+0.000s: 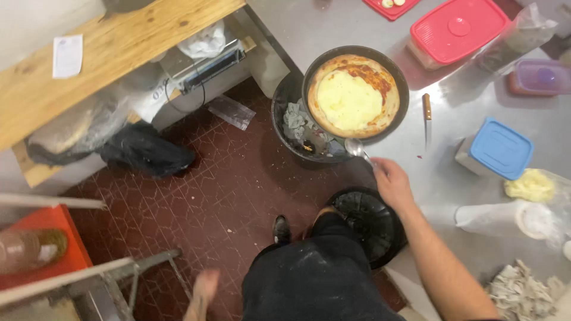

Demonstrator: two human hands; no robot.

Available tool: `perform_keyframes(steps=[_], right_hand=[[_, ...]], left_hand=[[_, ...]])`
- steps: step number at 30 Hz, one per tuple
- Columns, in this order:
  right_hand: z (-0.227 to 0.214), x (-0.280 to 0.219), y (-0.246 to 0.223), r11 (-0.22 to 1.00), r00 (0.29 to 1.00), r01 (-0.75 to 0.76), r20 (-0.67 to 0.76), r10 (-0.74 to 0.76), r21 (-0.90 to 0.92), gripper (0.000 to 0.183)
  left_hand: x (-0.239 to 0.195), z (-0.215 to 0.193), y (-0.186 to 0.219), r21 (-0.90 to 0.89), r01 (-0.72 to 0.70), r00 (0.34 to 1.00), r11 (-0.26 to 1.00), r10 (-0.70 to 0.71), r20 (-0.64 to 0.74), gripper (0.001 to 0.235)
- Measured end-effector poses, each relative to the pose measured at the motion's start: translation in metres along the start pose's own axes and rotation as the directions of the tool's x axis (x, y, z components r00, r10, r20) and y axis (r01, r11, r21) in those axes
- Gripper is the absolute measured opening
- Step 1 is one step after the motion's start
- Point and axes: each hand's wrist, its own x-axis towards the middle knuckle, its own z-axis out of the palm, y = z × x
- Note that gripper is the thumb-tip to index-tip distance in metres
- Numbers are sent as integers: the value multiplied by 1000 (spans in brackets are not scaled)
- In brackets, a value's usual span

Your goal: The person spreads melted cheese on a pizza base using a spoon, then layers ham, red peppers, and tomato slices. They finish by sprinkling dried herbs and spooning a green sauce over the toppings.

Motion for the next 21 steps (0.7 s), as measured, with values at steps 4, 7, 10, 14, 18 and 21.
perform_keyframes(steps=[4,7,10,14,18,21], right_hand=[[11,108,-3,990,993,115,11,-115,-86,34],[12,166,-7,974,980,150,154,-124,-170,38],[5,216,-23,970,948,-2,308,80,-244,37],[35,281,35,952,913,278,343,-222,-126,45],[28,324,45,943,911,290,350,-221,-161,43],[2,336,42,930,946,252,269,-179,-269,44]], left_hand=[[-62,-158,221,-255,-218,972,942,186,-145,60],[-19,-168,283,-296,-387,901,873,290,-322,51],[23,-147,323,-287,-484,855,827,377,-356,37],[42,-122,328,-130,-193,981,973,191,-26,44],[56,-138,321,-93,33,999,995,-36,-32,39],[73,-156,340,-77,73,996,994,-76,-41,32]])
